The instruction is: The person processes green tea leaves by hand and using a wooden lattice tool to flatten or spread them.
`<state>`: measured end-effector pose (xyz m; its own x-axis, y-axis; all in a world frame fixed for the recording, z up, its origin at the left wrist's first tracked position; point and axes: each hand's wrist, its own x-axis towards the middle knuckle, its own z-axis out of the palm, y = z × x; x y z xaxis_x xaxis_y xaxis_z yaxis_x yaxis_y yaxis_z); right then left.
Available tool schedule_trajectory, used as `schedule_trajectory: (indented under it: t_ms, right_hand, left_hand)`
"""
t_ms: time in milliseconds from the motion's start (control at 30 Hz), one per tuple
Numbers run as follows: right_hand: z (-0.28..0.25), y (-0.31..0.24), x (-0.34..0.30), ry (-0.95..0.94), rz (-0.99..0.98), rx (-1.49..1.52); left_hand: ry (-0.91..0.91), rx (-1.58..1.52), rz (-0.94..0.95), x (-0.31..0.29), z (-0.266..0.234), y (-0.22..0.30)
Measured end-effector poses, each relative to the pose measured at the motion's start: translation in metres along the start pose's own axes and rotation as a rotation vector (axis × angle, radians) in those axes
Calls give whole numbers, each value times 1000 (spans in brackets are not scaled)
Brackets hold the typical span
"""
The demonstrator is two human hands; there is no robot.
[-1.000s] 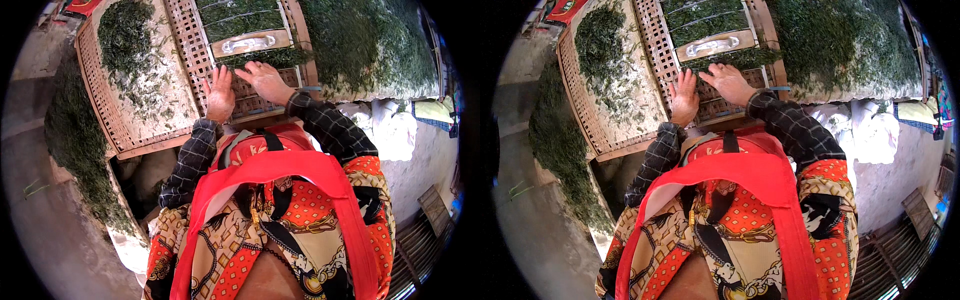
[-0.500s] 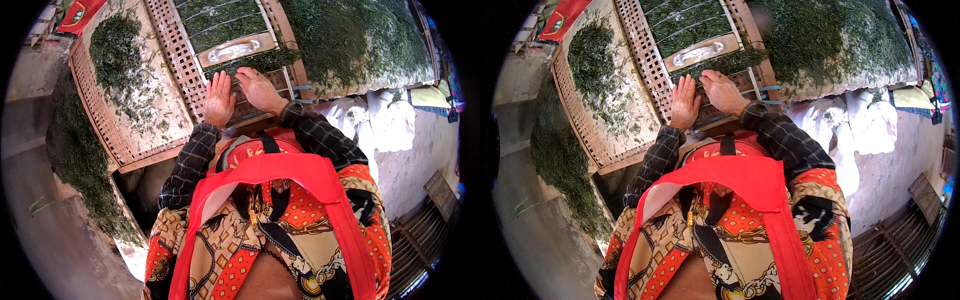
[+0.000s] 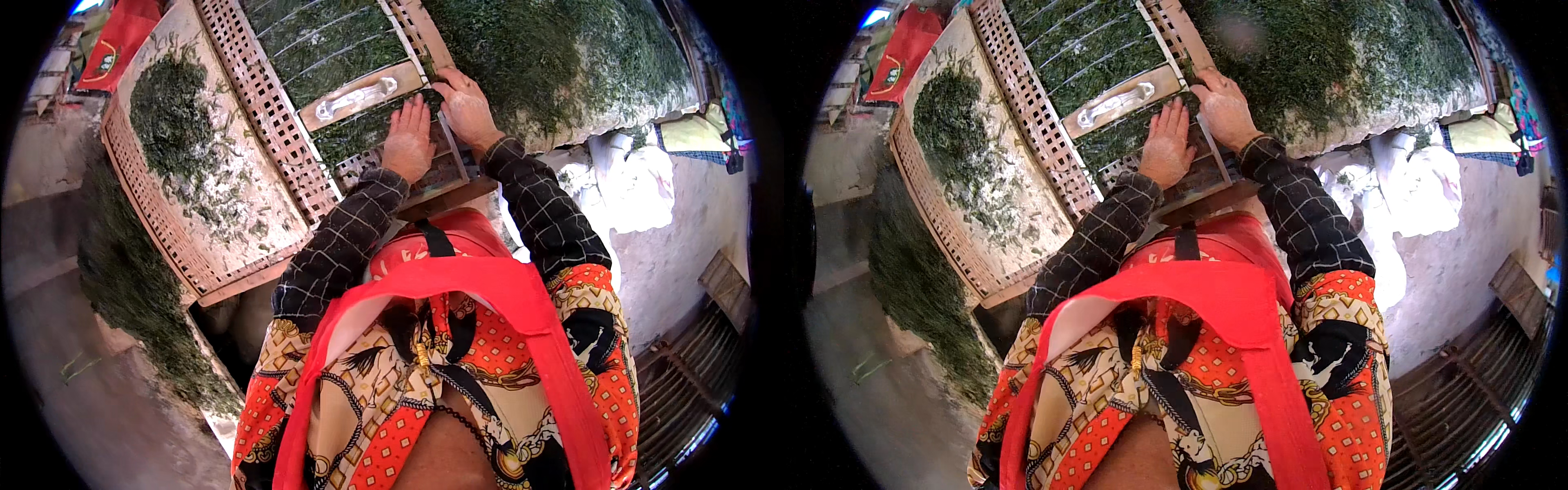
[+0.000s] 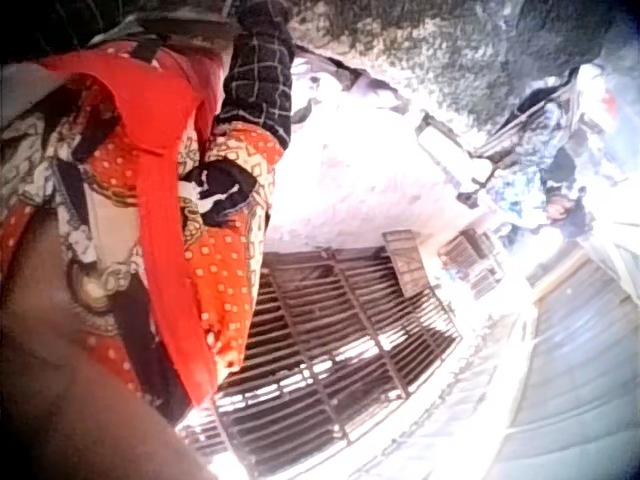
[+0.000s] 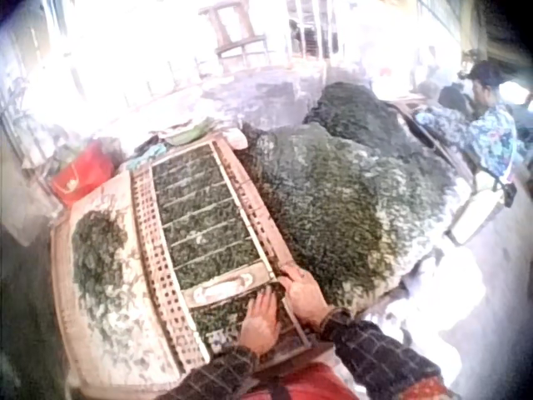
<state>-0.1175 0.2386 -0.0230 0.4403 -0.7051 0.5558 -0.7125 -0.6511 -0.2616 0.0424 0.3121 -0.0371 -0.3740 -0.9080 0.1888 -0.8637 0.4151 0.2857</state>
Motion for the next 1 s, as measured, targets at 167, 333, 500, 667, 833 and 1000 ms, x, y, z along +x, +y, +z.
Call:
schedule_trajectory:
  t_ms: [167, 333, 500, 667, 833, 1000]
  right_hand:
    - [2, -23, 12, -76, 81, -35]
    - [21, -82, 22, -196, 2, -67]
    - [12, -106, 23, -43, 6, 270]
    - [8, -62, 6, -83, 244, 312]
    - [19, -34, 5, -143, 218, 274]
    - [7, -53, 21, 23, 144, 270]
  left_hand:
    - [-53, 67, 14, 5, 8, -4]
    - [-1, 3, 131, -3, 29, -19]
    - [68, -131, 181, 0, 27, -19]
    - [-16, -150, 127, -1, 24, -21]
    - [-157, -330, 41, -7, -63, 0]
    - [-30, -69, -6, -45, -39, -30]
